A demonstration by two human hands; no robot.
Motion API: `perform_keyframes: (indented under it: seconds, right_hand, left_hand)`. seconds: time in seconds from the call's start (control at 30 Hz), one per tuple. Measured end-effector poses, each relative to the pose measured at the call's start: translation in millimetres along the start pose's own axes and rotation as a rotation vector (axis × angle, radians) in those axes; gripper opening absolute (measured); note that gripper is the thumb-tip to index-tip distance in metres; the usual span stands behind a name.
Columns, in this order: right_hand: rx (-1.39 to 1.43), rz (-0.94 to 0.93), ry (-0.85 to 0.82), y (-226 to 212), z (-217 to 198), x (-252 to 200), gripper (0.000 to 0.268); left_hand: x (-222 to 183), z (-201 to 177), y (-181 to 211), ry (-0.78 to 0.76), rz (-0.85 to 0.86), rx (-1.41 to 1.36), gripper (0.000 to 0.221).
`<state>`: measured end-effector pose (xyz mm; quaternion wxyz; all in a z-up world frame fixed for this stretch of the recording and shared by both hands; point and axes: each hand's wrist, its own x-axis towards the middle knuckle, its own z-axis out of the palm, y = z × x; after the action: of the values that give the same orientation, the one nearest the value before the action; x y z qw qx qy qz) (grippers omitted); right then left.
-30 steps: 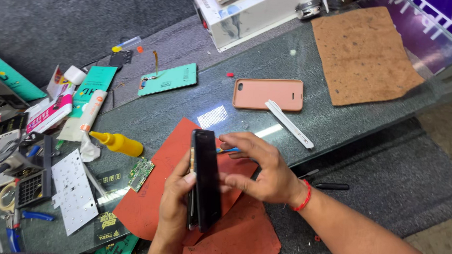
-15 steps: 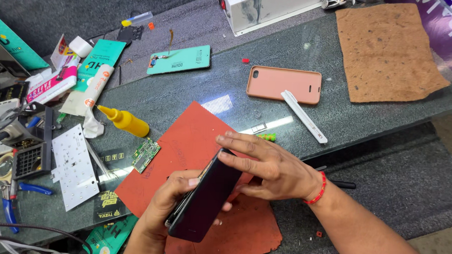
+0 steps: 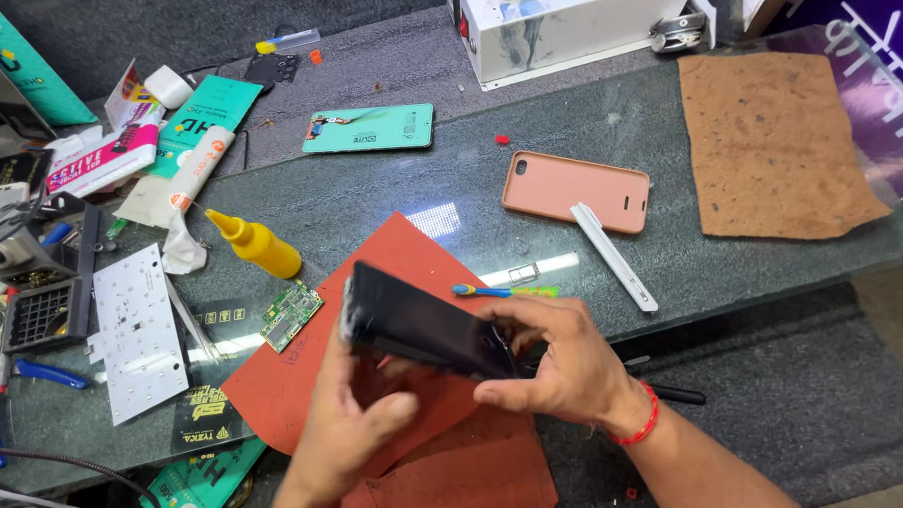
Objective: The person disassembles a mobile phone by removing the back cover, then uses a thin tool to pry open the internal components and inspects the internal circuitry.
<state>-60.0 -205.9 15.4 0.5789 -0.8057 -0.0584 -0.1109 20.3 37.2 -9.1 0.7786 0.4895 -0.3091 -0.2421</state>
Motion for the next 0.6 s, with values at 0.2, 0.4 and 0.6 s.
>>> perform_keyframes:
  seconds: [0.2,0.4,0.6]
  right_hand:
    - [-0.006,0.004,-0.023,8.2,9.7,-6.4,0.064]
    - [-0.074,-0.019,-0.03,6.2,10.3,-3.5,0.07]
    - [-0.081,-0.299,0.073,12.5,12.4,-3.5,0.038]
  left_hand:
    - [18.5,33.4,4.2,0.22,0.063,-0.012,0.104]
    - [28.0,37.2,7.1,0.283,0.14,0.023,0.109]
    - [33.4,21.3,-2.4,0.525,0.149,0.094,0.102]
